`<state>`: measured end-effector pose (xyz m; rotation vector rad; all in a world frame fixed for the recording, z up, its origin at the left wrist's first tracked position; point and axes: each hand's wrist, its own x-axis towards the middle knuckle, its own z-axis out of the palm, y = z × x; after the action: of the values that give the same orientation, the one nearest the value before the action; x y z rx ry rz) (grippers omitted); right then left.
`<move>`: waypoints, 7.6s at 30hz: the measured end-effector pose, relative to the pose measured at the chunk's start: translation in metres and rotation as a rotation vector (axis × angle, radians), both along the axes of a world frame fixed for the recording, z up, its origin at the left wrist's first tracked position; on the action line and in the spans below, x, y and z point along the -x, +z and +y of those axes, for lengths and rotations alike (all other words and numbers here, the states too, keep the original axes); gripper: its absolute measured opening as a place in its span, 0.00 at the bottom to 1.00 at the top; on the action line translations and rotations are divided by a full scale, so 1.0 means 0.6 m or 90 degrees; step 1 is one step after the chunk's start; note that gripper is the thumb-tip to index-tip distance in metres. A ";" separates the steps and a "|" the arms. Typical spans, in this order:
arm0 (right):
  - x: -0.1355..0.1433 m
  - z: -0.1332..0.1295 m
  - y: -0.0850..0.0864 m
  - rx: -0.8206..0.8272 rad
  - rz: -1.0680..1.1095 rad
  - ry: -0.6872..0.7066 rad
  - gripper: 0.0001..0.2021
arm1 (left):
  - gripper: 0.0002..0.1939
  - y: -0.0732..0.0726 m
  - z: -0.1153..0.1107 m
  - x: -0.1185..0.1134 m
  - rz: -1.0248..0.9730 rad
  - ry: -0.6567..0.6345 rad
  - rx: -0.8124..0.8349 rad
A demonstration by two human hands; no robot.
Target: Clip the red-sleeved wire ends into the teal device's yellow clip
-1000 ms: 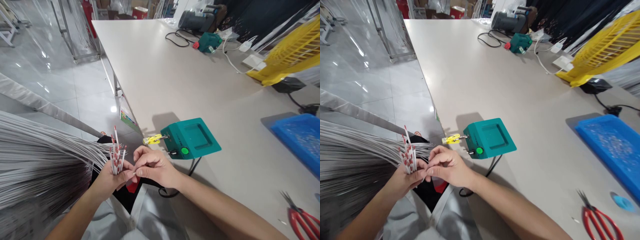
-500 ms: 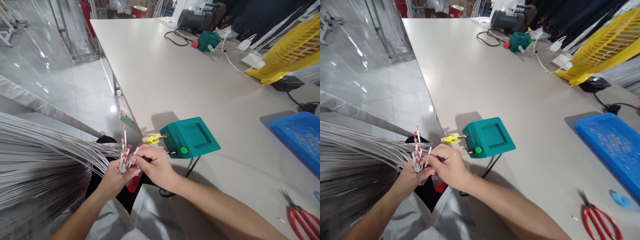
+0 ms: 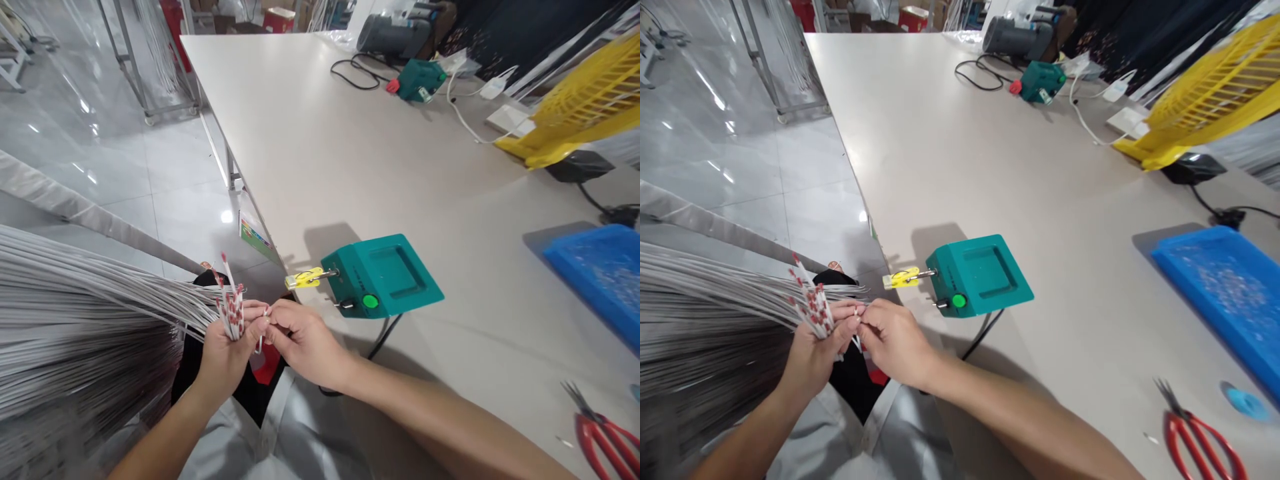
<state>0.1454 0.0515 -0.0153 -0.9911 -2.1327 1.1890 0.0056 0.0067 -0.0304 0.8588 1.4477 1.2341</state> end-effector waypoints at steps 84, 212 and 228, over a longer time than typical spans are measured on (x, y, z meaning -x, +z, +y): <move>-0.012 0.017 0.015 -0.223 0.022 -0.037 0.08 | 0.08 0.007 -0.015 -0.018 -0.174 0.025 0.093; -0.037 0.091 0.114 -0.269 -0.299 0.160 0.14 | 0.16 0.048 0.041 -0.055 -0.020 -0.015 0.043; -0.087 0.105 0.104 -0.466 -0.554 0.128 0.11 | 0.28 0.024 0.042 -0.043 -0.149 -0.026 0.076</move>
<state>0.1973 0.1142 0.0471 -1.0348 -3.0238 -0.1005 0.0317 0.0321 -0.0159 0.6381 1.2946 1.1641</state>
